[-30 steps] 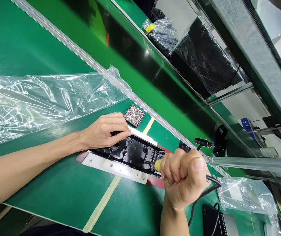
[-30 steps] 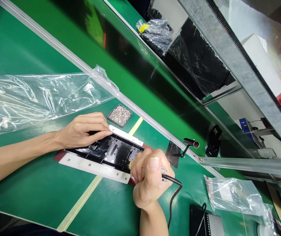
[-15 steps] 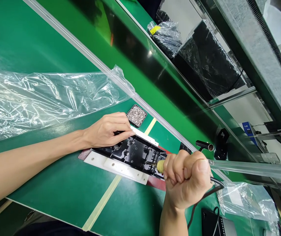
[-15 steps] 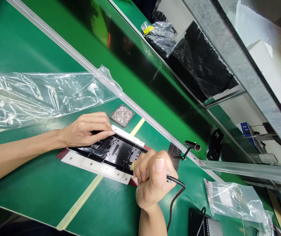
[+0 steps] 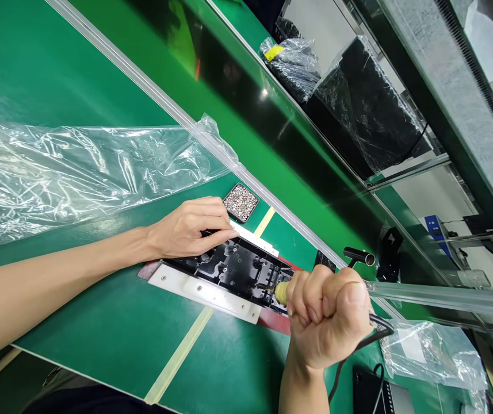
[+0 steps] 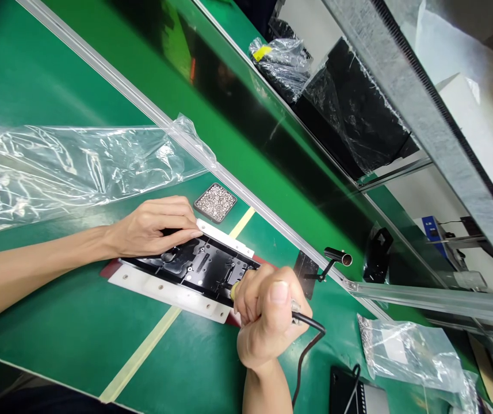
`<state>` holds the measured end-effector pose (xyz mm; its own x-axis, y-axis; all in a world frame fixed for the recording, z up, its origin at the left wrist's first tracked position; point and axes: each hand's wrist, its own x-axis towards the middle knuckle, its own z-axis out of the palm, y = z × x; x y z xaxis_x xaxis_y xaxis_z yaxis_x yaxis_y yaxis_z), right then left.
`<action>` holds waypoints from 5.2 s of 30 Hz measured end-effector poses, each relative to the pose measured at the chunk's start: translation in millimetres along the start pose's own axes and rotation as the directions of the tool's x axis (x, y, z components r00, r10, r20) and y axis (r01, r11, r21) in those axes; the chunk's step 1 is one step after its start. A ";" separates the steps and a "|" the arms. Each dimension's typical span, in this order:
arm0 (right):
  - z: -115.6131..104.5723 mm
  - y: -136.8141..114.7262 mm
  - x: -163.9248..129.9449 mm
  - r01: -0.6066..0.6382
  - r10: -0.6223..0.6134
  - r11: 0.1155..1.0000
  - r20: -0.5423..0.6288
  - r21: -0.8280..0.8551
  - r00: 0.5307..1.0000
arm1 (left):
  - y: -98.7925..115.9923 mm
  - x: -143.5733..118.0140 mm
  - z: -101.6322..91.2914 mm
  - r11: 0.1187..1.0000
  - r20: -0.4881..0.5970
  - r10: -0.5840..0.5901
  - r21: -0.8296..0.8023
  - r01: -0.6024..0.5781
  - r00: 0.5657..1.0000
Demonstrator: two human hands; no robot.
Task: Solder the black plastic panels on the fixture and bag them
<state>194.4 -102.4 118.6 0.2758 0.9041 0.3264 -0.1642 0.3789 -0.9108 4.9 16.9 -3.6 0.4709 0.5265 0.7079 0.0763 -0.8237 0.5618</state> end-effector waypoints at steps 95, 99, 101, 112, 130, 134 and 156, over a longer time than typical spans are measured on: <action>0.0 1.7 -2.2 0.024 -0.024 1.000 0.010 0.009 1.000 | -1.2 -0.3 0.2 1.000 0.016 0.002 -0.001 -0.002 1.000; -0.1 1.7 -3.0 0.013 -0.013 1.000 0.007 -0.002 1.000 | -1.4 -0.9 -0.1 1.000 0.018 0.014 0.007 -0.015 1.000; -0.2 1.5 -3.1 0.012 -0.012 1.000 0.004 -0.006 1.000 | -1.2 -0.9 0.0 1.000 0.015 0.009 0.008 -0.009 1.000; 0.1 1.7 -2.1 0.017 -0.017 1.000 0.013 0.008 1.000 | 0.1 0.3 0.2 1.000 0.004 -0.001 0.001 0.001 1.000; -0.1 1.9 -2.8 0.013 -0.013 1.000 0.004 0.007 1.000 | -0.6 -0.2 0.1 1.000 0.013 -0.017 0.011 0.017 1.000; -0.2 2.1 -3.3 0.024 -0.024 1.000 0.014 0.003 1.000 | -0.8 -0.7 -0.2 1.000 0.016 -0.005 0.017 0.005 1.000; 1.4 2.0 -3.6 0.030 -0.031 0.999 0.030 0.016 0.999 | -0.1 0.4 -0.1 1.000 0.022 -0.021 0.009 0.020 1.000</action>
<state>191.7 -104.6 115.9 0.2518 0.8976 0.3618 -0.1709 0.4092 -0.8963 5.0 17.2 -3.4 0.4884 0.5386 0.6866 0.0940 -0.8147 0.5722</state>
